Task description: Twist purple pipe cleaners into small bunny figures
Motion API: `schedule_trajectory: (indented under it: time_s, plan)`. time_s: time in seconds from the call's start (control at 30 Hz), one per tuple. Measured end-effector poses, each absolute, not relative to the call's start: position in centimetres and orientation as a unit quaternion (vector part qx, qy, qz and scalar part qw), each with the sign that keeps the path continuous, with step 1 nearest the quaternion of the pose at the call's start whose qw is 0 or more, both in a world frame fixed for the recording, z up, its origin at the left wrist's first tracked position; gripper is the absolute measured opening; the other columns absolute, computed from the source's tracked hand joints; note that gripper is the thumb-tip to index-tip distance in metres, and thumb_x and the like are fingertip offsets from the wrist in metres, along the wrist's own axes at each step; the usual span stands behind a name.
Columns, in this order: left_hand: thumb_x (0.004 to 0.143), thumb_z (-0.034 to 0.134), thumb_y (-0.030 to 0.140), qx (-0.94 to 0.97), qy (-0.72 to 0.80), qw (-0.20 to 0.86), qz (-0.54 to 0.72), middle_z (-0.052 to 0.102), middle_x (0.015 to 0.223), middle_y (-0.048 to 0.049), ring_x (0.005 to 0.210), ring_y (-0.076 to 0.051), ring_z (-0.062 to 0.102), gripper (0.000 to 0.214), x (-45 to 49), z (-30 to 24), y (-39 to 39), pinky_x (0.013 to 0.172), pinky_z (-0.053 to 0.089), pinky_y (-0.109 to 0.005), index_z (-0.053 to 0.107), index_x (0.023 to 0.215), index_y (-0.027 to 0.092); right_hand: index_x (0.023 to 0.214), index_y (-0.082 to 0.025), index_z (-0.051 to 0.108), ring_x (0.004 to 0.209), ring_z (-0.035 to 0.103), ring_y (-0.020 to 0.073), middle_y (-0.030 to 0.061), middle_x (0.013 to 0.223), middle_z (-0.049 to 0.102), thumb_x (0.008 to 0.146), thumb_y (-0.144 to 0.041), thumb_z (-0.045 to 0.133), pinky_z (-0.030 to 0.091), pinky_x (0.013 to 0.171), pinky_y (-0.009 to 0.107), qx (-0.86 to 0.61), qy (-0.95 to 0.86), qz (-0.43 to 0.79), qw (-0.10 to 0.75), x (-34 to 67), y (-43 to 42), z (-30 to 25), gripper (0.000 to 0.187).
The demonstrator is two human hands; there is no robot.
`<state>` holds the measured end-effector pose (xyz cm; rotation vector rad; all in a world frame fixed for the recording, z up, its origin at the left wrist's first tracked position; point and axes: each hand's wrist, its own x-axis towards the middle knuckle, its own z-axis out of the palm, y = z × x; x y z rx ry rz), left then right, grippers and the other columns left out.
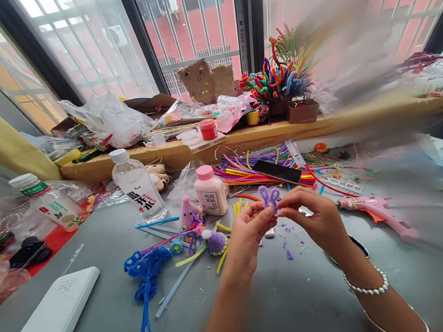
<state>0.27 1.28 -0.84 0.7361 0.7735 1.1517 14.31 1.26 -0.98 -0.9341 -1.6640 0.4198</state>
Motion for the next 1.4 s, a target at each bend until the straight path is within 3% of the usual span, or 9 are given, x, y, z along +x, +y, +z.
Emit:
schedule_trajectory:
  time_s: [0.37,0.57,0.77,1.07,1.4]
  plan:
    - [0.056,0.075,0.024,0.429,0.397,0.628,0.514,0.062,0.062,0.0022,0.058,-0.008,0.055,0.024,-0.3,-0.5,1.4,0.058,0.038,-0.019,0.058,0.070,0.014,0.072,-0.019,0.061,0.062,0.053,0.0135,0.0002,0.069,0.056,0.070,-0.034,0.065,0.043,0.055,0.026,-0.406,-0.647,0.374,0.526,14.1,1.7,-1.5,0.015]
    - [0.062,0.072,0.025,0.410,0.363,0.659,0.516,0.066,0.075,-0.0013,0.070,-0.010,0.059,0.024,-0.1,-0.4,1.1,0.070,0.044,-0.022,0.063,0.082,0.014,0.071,-0.020,0.060,0.063,0.049,0.0119,-0.0007,0.072,0.056,0.068,-0.033,0.067,0.040,0.054,0.023,-0.395,-0.578,0.443,0.561,13.6,1.5,-1.2,0.015]
    - [0.059,0.074,0.023,0.354,0.348,0.685,0.533,0.065,0.068,-0.0002,0.065,-0.010,0.061,0.023,0.2,-0.5,1.2,0.067,0.047,-0.021,0.063,0.077,0.014,0.076,-0.022,0.065,0.063,0.048,0.0105,-0.0014,0.073,0.058,0.068,-0.031,0.068,0.040,0.057,0.023,-0.363,-0.559,0.498,0.554,14.0,1.6,-1.5,0.012]
    - [0.057,0.075,0.018,0.280,0.323,0.747,0.509,0.066,0.071,-0.0010,0.062,-0.007,0.061,0.024,0.2,-0.1,1.0,0.063,0.047,-0.017,0.063,0.077,0.013,0.073,-0.023,0.067,0.074,0.055,0.0147,0.0017,0.079,0.060,0.067,-0.031,0.069,0.047,0.061,0.026,-0.348,-0.585,0.463,0.568,14.4,1.7,-1.4,0.010]
    - [0.058,0.074,0.013,0.266,0.308,0.743,0.531,0.067,0.071,-0.0006,0.062,-0.006,0.062,0.022,0.6,-0.4,1.1,0.064,0.048,-0.016,0.062,0.077,0.012,0.072,-0.022,0.065,0.072,0.054,0.0136,0.0014,0.077,0.057,0.070,-0.026,0.066,0.046,0.058,0.024,-0.349,-0.605,0.407,0.589,14.1,1.5,-1.1,0.005]
